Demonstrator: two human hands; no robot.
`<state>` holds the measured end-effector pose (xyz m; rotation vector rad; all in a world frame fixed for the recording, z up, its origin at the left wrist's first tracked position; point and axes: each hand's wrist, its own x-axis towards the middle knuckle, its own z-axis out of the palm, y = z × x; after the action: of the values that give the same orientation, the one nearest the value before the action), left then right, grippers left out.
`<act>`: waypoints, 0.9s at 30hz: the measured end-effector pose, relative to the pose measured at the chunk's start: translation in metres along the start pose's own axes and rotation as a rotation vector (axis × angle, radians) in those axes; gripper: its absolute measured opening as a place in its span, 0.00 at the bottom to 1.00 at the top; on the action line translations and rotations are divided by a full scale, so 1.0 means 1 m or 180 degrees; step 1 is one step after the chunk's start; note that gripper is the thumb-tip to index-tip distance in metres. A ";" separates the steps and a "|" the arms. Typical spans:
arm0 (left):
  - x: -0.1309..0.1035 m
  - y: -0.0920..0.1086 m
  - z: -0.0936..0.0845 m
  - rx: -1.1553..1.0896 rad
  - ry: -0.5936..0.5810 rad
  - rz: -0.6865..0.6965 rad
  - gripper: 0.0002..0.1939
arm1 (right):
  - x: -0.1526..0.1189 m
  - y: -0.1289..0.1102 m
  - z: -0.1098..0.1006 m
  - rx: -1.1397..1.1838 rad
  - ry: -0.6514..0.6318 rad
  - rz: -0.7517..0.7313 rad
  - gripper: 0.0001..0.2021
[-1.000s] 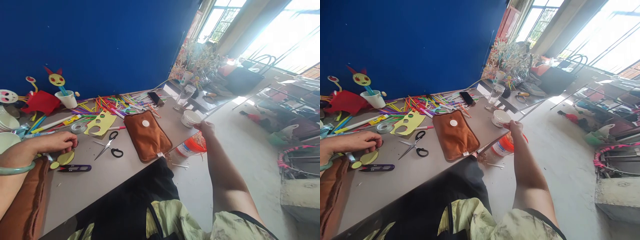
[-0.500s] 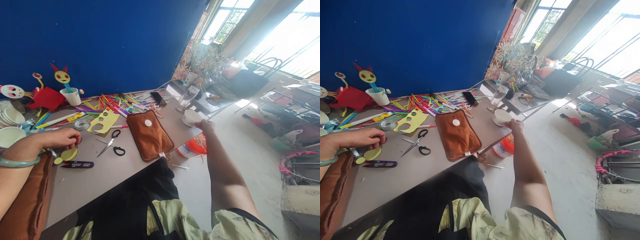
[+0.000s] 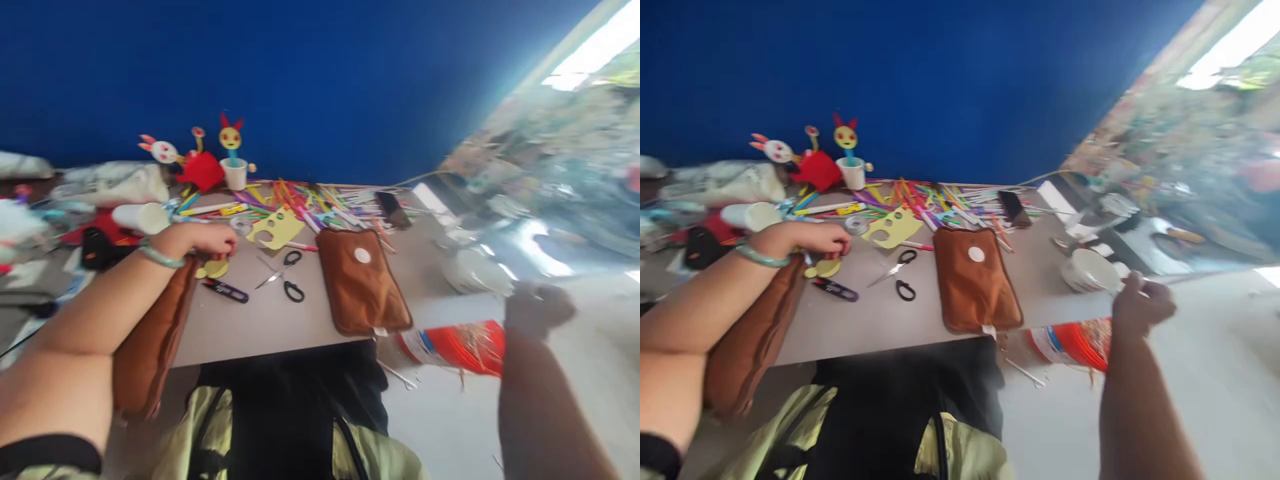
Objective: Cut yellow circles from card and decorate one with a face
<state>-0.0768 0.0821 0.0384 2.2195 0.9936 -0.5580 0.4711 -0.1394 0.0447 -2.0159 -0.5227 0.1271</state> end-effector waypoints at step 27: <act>-0.011 0.007 -0.014 0.0438 0.0262 0.0005 0.14 | -0.287 -0.117 0.229 -0.0941 -0.3750 -0.6181 0.30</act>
<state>-0.0764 0.0829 0.0575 2.3814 1.0222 -0.5531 0.1066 -0.0248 -0.0033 -0.6462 -2.9742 -0.0039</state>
